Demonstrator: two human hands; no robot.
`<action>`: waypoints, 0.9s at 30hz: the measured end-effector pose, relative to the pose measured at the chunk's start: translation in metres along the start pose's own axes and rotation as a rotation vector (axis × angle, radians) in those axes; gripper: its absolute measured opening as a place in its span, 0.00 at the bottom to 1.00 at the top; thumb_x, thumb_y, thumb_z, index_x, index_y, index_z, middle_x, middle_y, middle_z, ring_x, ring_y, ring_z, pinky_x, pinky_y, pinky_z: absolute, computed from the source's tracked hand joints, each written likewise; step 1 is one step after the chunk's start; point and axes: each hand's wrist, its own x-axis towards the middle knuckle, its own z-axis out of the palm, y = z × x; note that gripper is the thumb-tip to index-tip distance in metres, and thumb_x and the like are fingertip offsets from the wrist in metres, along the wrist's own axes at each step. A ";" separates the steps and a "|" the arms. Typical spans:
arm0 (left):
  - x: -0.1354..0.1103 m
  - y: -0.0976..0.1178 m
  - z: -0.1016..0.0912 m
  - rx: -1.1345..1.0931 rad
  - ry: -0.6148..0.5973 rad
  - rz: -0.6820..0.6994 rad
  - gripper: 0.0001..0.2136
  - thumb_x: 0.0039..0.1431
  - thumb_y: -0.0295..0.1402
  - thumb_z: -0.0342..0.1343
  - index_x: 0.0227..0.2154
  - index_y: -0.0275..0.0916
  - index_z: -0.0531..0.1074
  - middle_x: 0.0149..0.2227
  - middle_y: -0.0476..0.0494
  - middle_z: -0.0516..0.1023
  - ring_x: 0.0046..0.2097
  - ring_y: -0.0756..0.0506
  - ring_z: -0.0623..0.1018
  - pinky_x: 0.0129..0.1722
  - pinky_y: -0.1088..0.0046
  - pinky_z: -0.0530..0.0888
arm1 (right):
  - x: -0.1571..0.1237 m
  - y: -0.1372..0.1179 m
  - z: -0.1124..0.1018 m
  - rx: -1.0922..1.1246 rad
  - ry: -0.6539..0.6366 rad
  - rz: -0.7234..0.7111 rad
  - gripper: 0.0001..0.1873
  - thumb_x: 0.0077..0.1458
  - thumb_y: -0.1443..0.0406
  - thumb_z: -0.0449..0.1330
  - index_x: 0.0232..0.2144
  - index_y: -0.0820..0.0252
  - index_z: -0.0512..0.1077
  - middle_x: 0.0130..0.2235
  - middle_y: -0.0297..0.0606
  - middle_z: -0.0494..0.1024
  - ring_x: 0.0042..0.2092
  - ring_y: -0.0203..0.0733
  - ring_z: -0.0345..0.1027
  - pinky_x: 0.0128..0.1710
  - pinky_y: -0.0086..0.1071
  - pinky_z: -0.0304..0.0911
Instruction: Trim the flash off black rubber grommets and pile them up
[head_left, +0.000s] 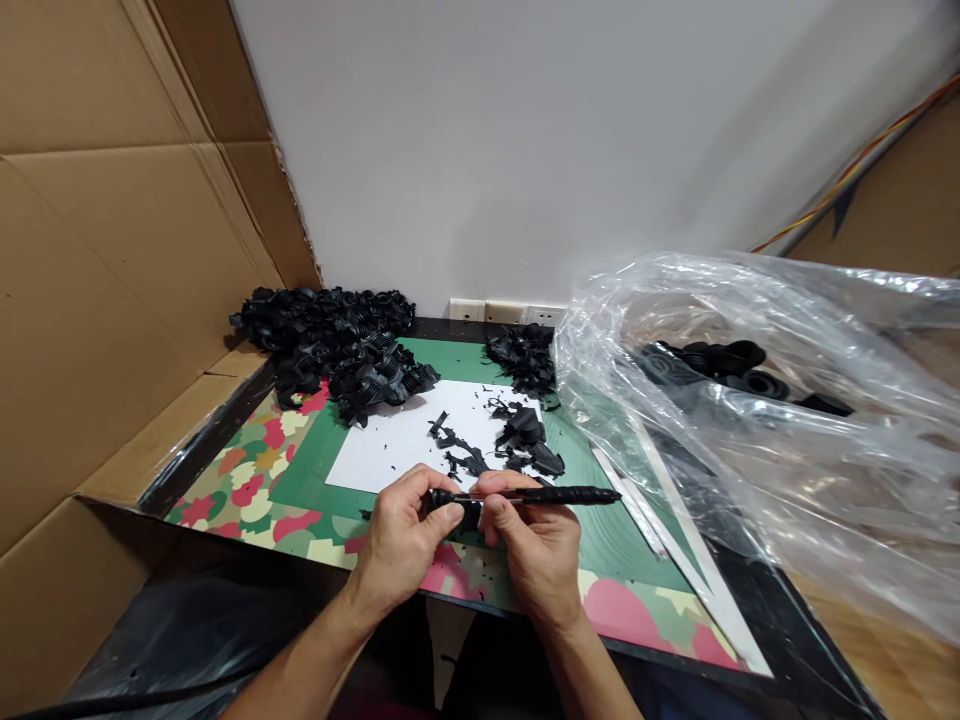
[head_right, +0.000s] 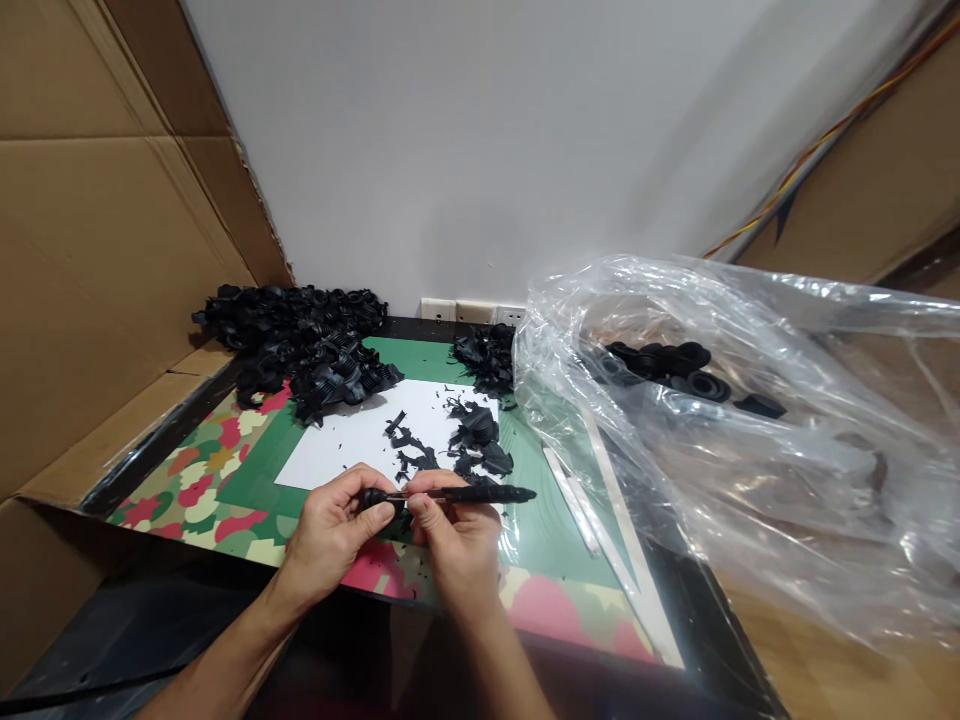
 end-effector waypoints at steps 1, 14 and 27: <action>0.000 0.000 0.000 0.002 -0.005 0.001 0.03 0.48 0.29 0.58 0.28 0.37 0.74 0.27 0.48 0.70 0.29 0.49 0.68 0.29 0.74 0.65 | 0.000 0.000 0.000 -0.002 0.002 0.001 0.08 0.50 0.60 0.64 0.28 0.60 0.75 0.25 0.34 0.75 0.19 0.30 0.60 0.17 0.26 0.57; -0.001 -0.005 0.001 0.010 -0.021 0.018 0.03 0.48 0.28 0.57 0.28 0.37 0.73 0.27 0.49 0.69 0.28 0.50 0.67 0.27 0.75 0.63 | 0.003 0.006 -0.001 0.063 0.179 0.011 0.13 0.48 0.57 0.66 0.27 0.62 0.75 0.20 0.32 0.72 0.16 0.30 0.59 0.16 0.26 0.56; -0.004 -0.007 0.001 0.180 0.004 0.106 0.03 0.51 0.27 0.57 0.30 0.38 0.73 0.29 0.48 0.71 0.32 0.48 0.70 0.31 0.74 0.65 | -0.002 0.003 0.003 0.046 0.009 -0.008 0.10 0.49 0.58 0.65 0.28 0.60 0.75 0.26 0.33 0.75 0.18 0.29 0.62 0.18 0.26 0.60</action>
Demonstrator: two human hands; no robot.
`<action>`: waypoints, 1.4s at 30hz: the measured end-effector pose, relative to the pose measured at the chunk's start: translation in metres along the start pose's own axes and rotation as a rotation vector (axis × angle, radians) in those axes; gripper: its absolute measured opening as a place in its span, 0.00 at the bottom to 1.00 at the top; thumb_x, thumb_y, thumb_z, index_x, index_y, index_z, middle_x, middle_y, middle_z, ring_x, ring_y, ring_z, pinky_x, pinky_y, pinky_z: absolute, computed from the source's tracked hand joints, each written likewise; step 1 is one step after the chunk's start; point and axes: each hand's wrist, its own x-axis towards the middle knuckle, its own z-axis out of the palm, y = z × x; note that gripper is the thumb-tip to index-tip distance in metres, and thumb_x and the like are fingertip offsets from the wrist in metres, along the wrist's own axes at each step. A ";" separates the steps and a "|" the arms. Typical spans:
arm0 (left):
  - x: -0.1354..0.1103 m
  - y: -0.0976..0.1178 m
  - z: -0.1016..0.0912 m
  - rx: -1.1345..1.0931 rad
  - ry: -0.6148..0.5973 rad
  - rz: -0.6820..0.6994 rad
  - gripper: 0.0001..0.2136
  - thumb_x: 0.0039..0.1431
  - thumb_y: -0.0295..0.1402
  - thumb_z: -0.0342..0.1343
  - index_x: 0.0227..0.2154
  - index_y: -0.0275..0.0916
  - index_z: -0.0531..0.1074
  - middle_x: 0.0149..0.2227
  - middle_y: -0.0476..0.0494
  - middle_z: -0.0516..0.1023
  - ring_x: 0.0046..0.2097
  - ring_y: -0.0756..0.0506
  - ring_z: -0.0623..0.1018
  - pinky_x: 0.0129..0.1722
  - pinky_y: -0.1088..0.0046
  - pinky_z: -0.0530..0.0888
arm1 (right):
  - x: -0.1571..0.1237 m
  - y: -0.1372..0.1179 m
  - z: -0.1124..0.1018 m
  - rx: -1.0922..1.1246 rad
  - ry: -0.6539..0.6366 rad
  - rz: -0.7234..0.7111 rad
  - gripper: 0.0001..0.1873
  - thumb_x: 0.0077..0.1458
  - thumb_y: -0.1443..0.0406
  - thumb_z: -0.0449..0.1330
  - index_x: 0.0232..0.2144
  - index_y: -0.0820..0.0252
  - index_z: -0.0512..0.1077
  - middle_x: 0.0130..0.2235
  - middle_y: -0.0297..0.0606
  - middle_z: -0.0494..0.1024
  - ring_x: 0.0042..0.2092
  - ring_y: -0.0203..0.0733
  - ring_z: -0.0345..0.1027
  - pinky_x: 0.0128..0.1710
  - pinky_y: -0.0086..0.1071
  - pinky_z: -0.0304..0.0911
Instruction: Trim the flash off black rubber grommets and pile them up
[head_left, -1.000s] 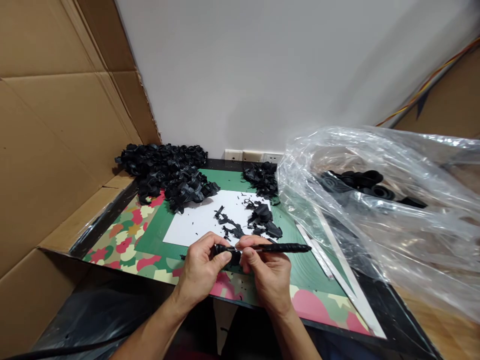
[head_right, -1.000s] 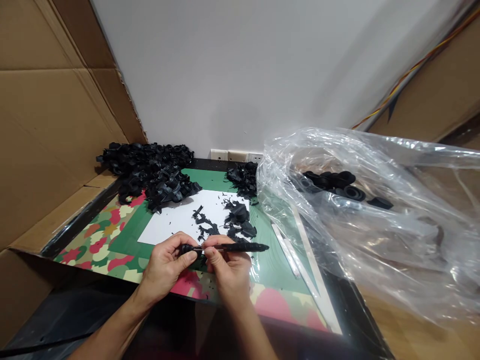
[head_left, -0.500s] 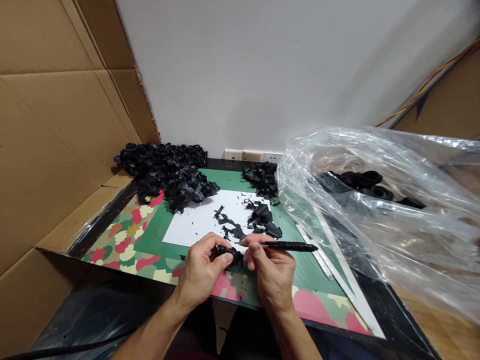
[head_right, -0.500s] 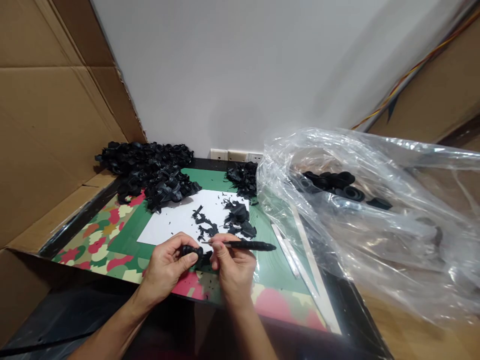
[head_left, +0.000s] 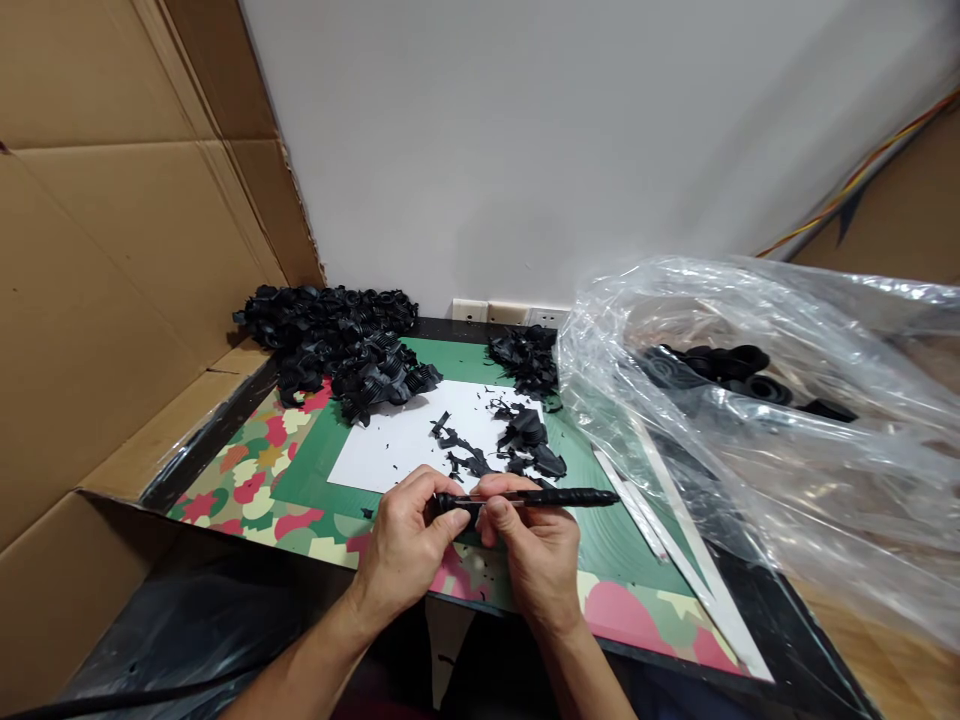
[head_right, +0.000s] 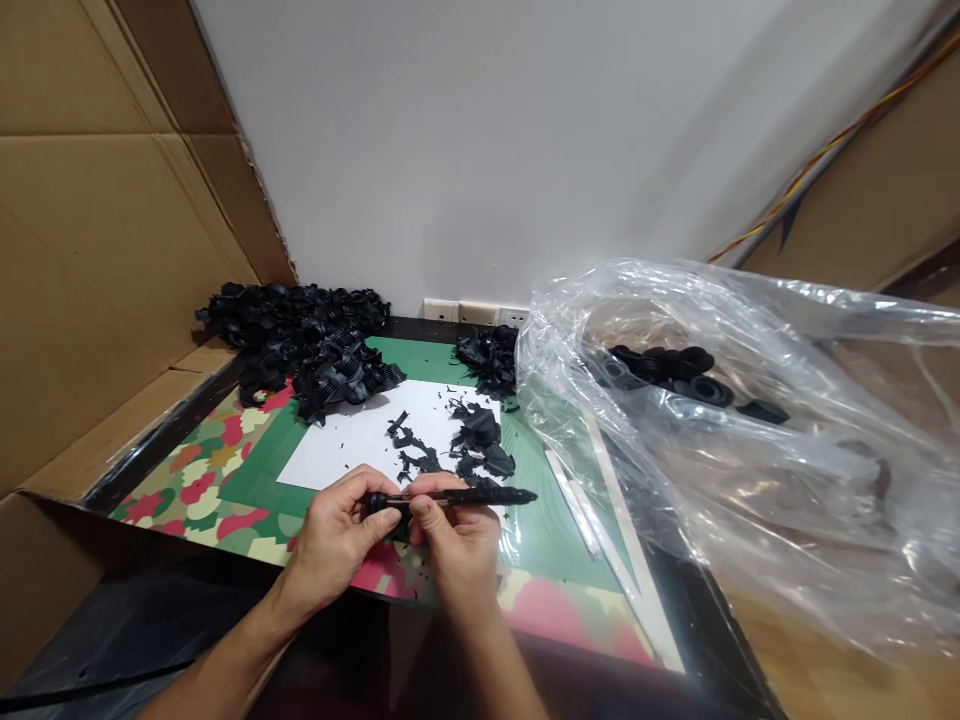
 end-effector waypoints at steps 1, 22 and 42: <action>0.000 0.000 0.000 -0.004 0.001 -0.004 0.03 0.51 0.27 0.57 0.30 0.38 0.73 0.29 0.48 0.71 0.32 0.48 0.70 0.31 0.74 0.66 | 0.000 0.000 0.000 0.003 0.000 -0.004 0.10 0.49 0.58 0.65 0.28 0.60 0.75 0.26 0.33 0.75 0.18 0.29 0.61 0.18 0.26 0.60; -0.004 0.012 0.009 -0.280 -0.027 -0.179 0.02 0.44 0.28 0.58 0.24 0.37 0.73 0.24 0.50 0.68 0.26 0.51 0.65 0.25 0.76 0.62 | 0.019 -0.013 -0.024 -0.487 0.277 -0.499 0.01 0.55 0.67 0.61 0.30 0.59 0.73 0.30 0.36 0.76 0.24 0.35 0.67 0.23 0.30 0.63; -0.002 0.002 0.008 -0.026 0.006 -0.009 0.02 0.49 0.26 0.59 0.28 0.38 0.75 0.29 0.45 0.73 0.32 0.46 0.73 0.30 0.73 0.68 | -0.004 -0.003 -0.007 -0.193 -0.046 -0.198 0.03 0.54 0.65 0.61 0.30 0.56 0.75 0.31 0.35 0.76 0.26 0.36 0.66 0.23 0.30 0.61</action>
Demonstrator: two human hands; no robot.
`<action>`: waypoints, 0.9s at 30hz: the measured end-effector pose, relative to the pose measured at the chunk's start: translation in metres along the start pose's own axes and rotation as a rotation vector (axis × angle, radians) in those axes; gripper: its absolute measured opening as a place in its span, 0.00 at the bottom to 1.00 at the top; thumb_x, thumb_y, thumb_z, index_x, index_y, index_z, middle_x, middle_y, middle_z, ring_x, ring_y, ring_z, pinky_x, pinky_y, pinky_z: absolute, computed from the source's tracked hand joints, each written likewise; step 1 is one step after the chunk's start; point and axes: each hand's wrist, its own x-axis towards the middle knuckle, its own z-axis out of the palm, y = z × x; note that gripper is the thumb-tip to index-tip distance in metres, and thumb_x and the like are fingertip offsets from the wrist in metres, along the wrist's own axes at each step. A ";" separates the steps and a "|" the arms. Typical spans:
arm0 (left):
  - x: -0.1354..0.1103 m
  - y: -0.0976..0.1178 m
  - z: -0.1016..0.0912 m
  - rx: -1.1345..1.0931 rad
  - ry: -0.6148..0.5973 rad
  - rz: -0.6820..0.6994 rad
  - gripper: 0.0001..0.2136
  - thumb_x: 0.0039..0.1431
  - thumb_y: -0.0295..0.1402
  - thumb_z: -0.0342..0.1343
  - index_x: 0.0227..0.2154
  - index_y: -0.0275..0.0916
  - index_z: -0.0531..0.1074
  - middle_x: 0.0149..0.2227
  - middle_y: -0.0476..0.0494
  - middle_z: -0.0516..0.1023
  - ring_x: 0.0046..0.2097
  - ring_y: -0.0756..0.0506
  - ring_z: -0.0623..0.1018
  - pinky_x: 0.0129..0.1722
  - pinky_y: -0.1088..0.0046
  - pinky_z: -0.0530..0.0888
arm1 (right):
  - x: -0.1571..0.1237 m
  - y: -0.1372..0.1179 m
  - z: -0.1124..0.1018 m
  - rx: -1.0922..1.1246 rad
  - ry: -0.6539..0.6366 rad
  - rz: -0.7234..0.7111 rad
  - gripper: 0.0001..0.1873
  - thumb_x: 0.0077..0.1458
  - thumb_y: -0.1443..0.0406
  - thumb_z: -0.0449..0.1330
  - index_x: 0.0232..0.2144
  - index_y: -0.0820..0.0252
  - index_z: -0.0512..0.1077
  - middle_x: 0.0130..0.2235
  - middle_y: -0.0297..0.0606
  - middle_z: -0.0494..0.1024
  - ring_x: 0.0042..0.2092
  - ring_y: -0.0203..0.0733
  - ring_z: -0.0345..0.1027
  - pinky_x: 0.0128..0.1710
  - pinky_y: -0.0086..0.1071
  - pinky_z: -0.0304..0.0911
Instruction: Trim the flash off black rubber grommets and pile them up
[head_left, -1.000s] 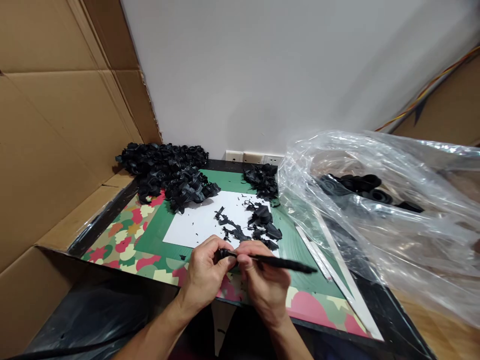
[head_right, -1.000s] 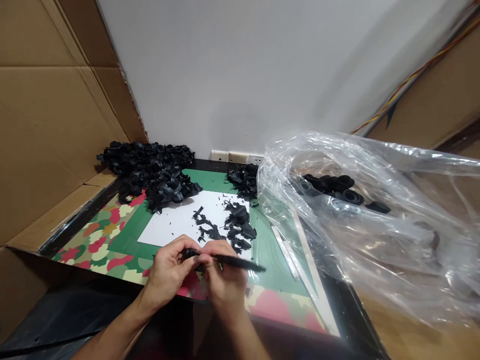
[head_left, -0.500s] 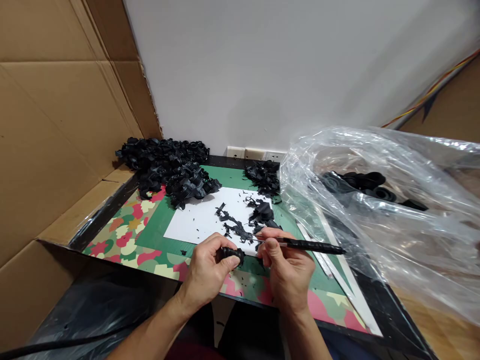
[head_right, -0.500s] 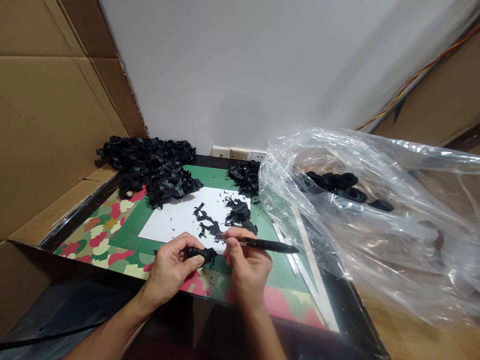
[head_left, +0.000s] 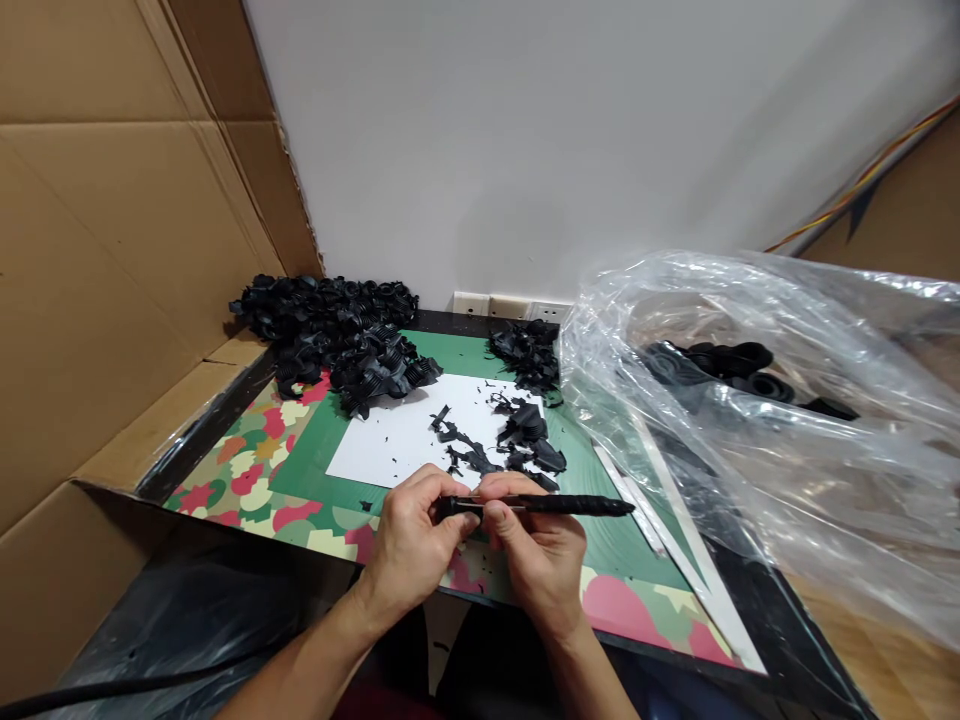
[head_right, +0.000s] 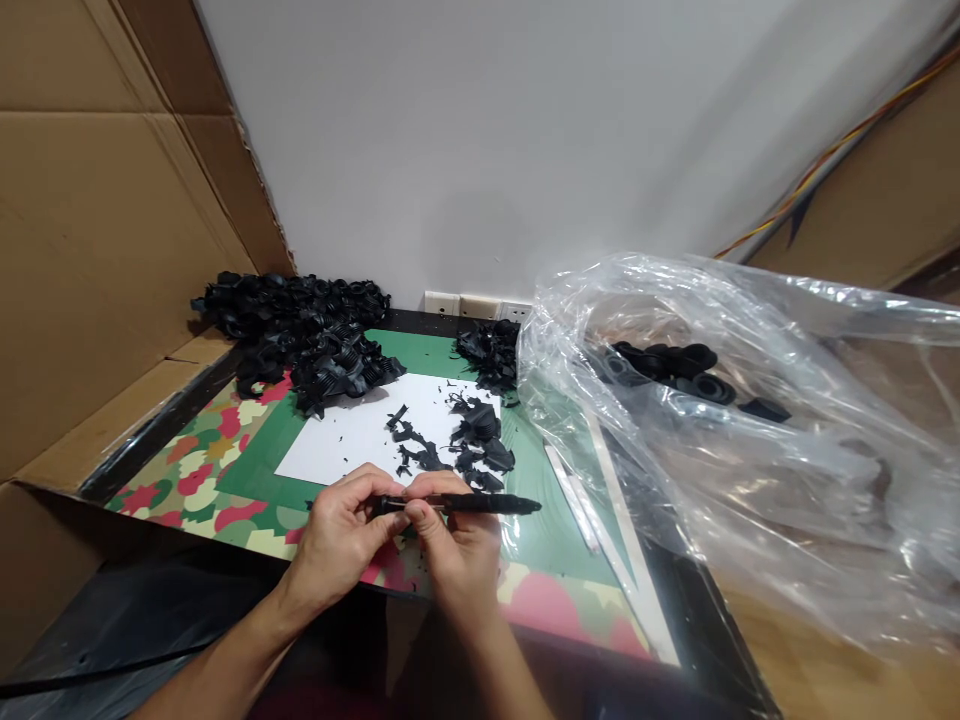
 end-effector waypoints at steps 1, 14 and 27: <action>0.000 0.000 0.000 0.005 0.000 0.005 0.02 0.49 0.26 0.59 0.28 0.38 0.75 0.29 0.45 0.73 0.32 0.46 0.73 0.30 0.73 0.68 | 0.000 0.000 0.000 0.004 -0.002 0.001 0.03 0.54 0.64 0.61 0.30 0.57 0.75 0.31 0.35 0.76 0.25 0.35 0.65 0.23 0.30 0.61; -0.001 0.003 0.001 -0.061 0.038 0.048 0.03 0.48 0.26 0.61 0.27 0.38 0.76 0.27 0.46 0.73 0.30 0.48 0.71 0.28 0.74 0.67 | -0.004 0.001 0.004 -0.047 -0.011 -0.068 0.05 0.56 0.63 0.60 0.29 0.57 0.74 0.28 0.36 0.76 0.23 0.35 0.66 0.22 0.31 0.64; -0.005 0.002 0.000 -0.068 0.046 0.033 0.05 0.46 0.24 0.59 0.27 0.38 0.75 0.29 0.46 0.73 0.32 0.46 0.72 0.30 0.72 0.67 | 0.027 -0.008 -0.029 -0.086 0.193 0.097 0.12 0.51 0.57 0.64 0.30 0.60 0.74 0.32 0.38 0.75 0.23 0.35 0.65 0.23 0.31 0.64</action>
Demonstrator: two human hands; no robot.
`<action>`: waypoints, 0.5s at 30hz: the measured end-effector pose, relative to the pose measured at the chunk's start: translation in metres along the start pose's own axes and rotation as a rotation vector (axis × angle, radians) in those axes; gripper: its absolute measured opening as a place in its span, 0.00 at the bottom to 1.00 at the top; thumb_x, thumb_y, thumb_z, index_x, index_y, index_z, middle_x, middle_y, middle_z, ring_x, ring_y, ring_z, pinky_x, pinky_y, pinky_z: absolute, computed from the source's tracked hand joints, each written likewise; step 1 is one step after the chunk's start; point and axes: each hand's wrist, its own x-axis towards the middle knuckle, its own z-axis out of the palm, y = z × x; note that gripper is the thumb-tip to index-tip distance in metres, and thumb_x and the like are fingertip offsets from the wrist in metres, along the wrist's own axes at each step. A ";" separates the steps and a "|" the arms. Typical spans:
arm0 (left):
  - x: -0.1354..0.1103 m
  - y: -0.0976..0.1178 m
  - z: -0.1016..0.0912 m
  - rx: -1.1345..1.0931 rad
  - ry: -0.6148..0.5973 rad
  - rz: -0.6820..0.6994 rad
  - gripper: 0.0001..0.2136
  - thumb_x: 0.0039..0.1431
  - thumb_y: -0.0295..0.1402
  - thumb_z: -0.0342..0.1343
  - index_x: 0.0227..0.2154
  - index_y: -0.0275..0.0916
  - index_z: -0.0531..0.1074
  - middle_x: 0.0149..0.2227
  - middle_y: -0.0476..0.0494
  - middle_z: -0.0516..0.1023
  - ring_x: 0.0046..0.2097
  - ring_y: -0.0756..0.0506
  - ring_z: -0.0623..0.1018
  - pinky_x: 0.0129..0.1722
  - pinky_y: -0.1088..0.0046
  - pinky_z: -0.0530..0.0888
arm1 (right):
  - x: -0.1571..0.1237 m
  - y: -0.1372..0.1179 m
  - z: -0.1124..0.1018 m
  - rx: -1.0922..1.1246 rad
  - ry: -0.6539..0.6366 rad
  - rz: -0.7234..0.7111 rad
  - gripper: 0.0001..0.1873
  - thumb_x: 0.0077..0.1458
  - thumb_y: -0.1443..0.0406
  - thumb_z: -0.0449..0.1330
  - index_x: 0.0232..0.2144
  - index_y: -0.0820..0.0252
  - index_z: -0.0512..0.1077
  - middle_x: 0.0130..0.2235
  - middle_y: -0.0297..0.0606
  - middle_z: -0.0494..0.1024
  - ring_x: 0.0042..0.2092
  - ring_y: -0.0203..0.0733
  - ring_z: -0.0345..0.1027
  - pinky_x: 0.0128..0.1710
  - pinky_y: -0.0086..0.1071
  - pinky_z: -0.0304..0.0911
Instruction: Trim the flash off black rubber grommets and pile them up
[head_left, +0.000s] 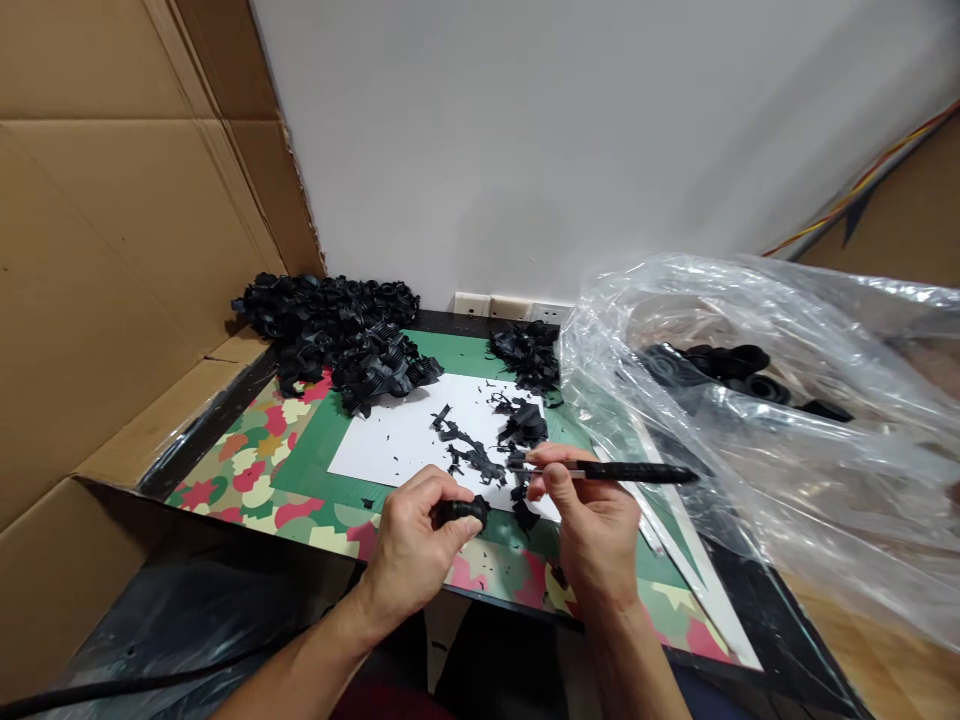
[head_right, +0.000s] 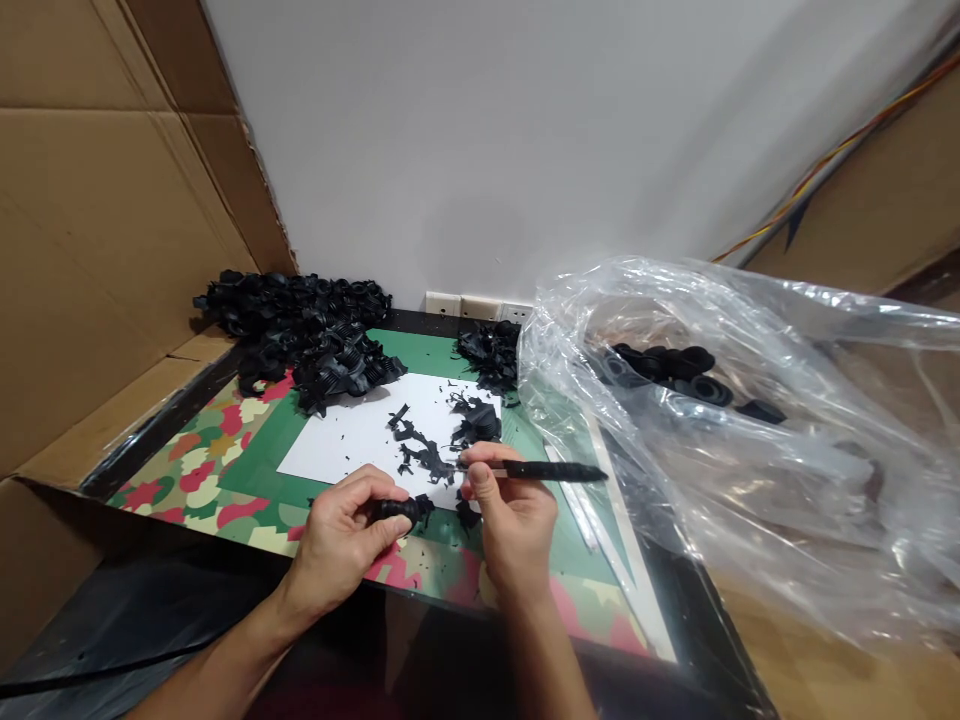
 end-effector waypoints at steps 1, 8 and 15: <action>0.001 -0.001 -0.001 0.010 0.005 0.009 0.05 0.46 0.24 0.59 0.27 0.38 0.75 0.29 0.46 0.73 0.32 0.46 0.72 0.31 0.72 0.67 | -0.001 0.000 0.000 0.077 -0.038 0.053 0.14 0.50 0.55 0.64 0.29 0.61 0.74 0.33 0.39 0.75 0.25 0.35 0.66 0.23 0.31 0.65; 0.007 -0.002 -0.002 -0.060 0.063 0.001 0.06 0.42 0.24 0.62 0.27 0.38 0.76 0.29 0.46 0.73 0.32 0.47 0.72 0.31 0.73 0.68 | -0.007 -0.002 0.003 0.239 -0.187 0.230 0.10 0.52 0.59 0.63 0.28 0.61 0.73 0.34 0.38 0.74 0.28 0.37 0.68 0.28 0.32 0.66; 0.018 -0.002 -0.011 -0.270 0.068 -0.114 0.10 0.37 0.25 0.64 0.28 0.37 0.77 0.29 0.47 0.73 0.32 0.48 0.72 0.29 0.75 0.69 | -0.006 -0.002 0.006 0.173 -0.189 0.220 0.11 0.50 0.59 0.64 0.25 0.61 0.73 0.27 0.36 0.73 0.29 0.36 0.65 0.28 0.29 0.61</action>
